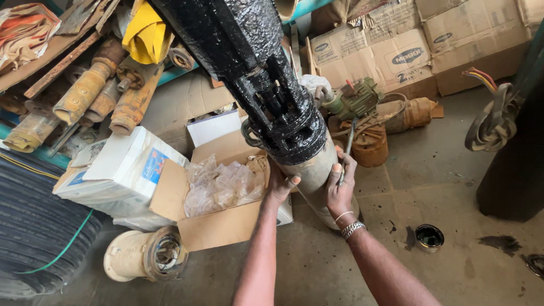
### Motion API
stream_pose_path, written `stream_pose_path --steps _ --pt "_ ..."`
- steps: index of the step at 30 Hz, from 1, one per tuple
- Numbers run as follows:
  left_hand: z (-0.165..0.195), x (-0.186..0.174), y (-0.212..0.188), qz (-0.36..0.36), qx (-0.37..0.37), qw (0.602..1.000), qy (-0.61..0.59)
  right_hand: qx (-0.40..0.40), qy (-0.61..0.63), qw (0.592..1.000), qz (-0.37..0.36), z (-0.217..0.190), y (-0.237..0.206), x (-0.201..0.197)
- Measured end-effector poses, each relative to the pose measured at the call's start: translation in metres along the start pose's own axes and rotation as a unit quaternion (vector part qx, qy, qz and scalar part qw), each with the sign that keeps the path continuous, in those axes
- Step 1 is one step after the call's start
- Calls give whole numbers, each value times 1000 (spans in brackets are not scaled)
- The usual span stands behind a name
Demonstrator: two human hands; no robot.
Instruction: The person sits on the floor and applies black paint to a submersible pump assembly using a brush, dipping the brush into a small paint tin on the floor and rotating the pump to coat different sides of its upper housing.
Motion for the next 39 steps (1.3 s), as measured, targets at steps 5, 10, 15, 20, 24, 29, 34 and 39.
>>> stream_pose_path --steps 5,10,15,20,24,29,34,39 --pt "23 31 -21 149 154 968 130 -1 3 1000 -6 12 -11 -4" --pt "17 45 -22 226 116 965 63 16 -35 998 -42 17 -8 -5" --pt "11 38 -19 224 144 959 93 8 -32 999 -42 14 -13 -8" --pt "9 24 -12 164 133 977 10 24 -63 995 -67 3 -26 -14" --pt "21 20 -1 81 80 992 -48 21 -94 987 -128 -4 -30 -26" --pt "22 17 0 -9 -38 994 -101 101 -106 954 -262 16 -34 -45" --pt "29 9 -14 62 9 998 10 90 -79 959 -257 21 -37 -49" --pt "24 27 -26 143 85 982 85 -12 0 981 -193 12 -30 -55"
Point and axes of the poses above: each hand's wrist, its own y-axis towards the middle knuckle, its own x-axis out of the palm, z = x × y, the point moved 6 cm from there along y, towards the middle knuckle, and after that the axes turned 8 degrees about -y, right-handed, at the moved point
